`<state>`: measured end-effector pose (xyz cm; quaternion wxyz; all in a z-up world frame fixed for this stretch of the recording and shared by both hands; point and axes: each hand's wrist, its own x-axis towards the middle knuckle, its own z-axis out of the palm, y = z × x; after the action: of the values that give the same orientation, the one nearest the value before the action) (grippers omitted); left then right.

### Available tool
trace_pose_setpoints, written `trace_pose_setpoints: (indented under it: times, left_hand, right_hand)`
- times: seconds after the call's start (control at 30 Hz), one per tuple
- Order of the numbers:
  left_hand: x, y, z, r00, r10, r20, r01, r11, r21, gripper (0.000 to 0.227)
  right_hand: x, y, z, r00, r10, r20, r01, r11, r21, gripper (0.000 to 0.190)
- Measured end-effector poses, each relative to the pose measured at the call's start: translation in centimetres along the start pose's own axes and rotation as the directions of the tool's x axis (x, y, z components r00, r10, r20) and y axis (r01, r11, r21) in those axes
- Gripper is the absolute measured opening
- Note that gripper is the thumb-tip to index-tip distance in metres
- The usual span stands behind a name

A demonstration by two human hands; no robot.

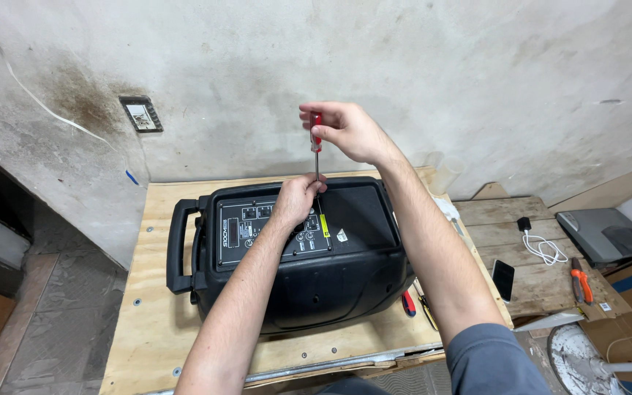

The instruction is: The person uses a screwdriver to remove screws from the control panel of a black portable power station placed on a wooden workbench. They systematically unscrew and remove each screw, then set them aside on the table.

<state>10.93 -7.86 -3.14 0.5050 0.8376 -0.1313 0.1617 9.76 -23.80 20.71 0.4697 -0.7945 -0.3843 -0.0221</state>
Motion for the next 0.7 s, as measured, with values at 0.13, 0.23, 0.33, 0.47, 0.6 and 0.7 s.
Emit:
trace_pose_setpoints:
  times: [0.13, 0.23, 0.33, 0.47, 0.6, 0.7]
  left_hand:
    - [0.4, -0.1, 0.3, 1.0, 0.0, -0.007, 0.0, 1.0, 0.015, 0.021]
    - [0.2, -0.2, 0.4, 1.0, -0.002, 0.005, 0.002, 0.999, 0.038, 0.021]
    - [0.2, -0.2, 0.4, 1.0, -0.016, 0.009, 0.016, 0.999, 0.049, 0.021]
    - [0.1, 0.1, 0.4, 1.0, -0.022, -0.007, 0.022, 0.999, 0.032, 0.02]
    - [0.1, -0.1, 0.4, 0.999, -0.038, 0.021, 0.038, 0.999, 0.021, 0.021]
    - [0.1, -0.8, 0.6, 1.0, -0.023, 0.019, 0.023, 0.999, 0.032, 0.02]
  right_hand:
    - [0.4, 3.2, -0.5, 0.983, 0.023, -0.183, -0.073, 0.96, -0.271, 0.041]
    - [-0.1, 1.7, -0.6, 0.975, 0.008, -0.221, -0.102, 0.903, -0.417, 0.039]
    - [-0.1, 1.4, -0.8, 1.0, 0.029, 0.013, -0.027, 0.995, -0.098, 0.055]
    - [0.7, 4.1, -0.5, 0.985, 0.028, -0.169, -0.084, 0.938, -0.335, 0.044]
    - [0.6, 1.8, -0.6, 0.999, 0.023, -0.048, -0.035, 0.964, -0.263, 0.051]
    - [0.5, 2.7, 0.0, 0.998, 0.046, -0.049, -0.056, 0.975, -0.214, 0.047]
